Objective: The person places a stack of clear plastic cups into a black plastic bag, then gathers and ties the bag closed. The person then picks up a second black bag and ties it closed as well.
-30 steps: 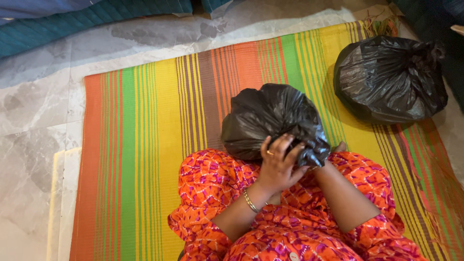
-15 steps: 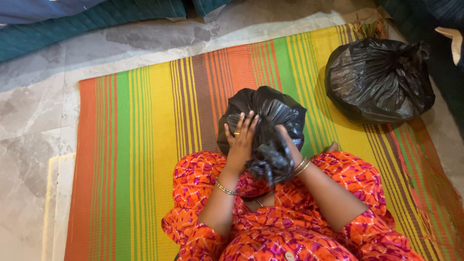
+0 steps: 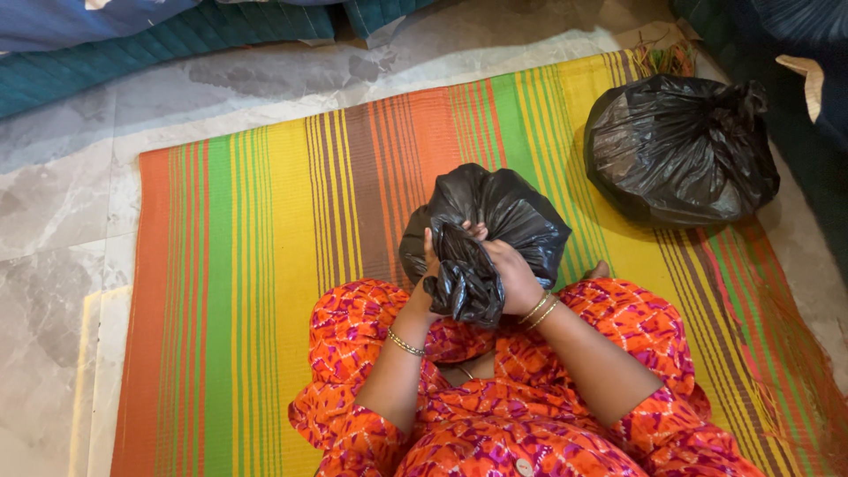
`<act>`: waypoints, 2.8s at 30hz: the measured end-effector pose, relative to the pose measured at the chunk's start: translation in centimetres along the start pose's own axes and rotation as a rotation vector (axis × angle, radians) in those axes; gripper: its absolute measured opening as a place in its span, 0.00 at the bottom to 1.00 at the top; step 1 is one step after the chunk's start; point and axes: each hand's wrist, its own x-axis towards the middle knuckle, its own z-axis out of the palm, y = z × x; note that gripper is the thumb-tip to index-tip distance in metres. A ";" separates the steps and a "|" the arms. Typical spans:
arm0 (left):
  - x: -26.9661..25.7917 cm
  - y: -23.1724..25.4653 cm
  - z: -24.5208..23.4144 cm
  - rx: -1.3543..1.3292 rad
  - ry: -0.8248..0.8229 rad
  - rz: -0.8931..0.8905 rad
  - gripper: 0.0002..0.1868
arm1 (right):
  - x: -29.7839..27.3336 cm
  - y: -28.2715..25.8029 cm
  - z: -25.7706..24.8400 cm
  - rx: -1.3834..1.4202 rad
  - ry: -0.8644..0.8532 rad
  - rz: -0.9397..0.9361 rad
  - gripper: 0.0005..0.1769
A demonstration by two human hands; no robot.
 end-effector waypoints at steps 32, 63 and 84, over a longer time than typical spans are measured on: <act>0.3 1.7 2.0 -0.584 0.228 -0.130 0.31 | 2.4 -3.5 -2.8 0.002 -0.286 -0.154 0.48; 1.0 0.9 -2.4 -1.214 0.506 -0.444 0.21 | 0.6 -3.2 -2.1 -0.283 0.350 -0.181 0.21; -0.8 5.0 0.0 -0.432 0.240 0.004 0.23 | 1.2 -7.8 -3.2 -0.324 0.079 -0.470 0.14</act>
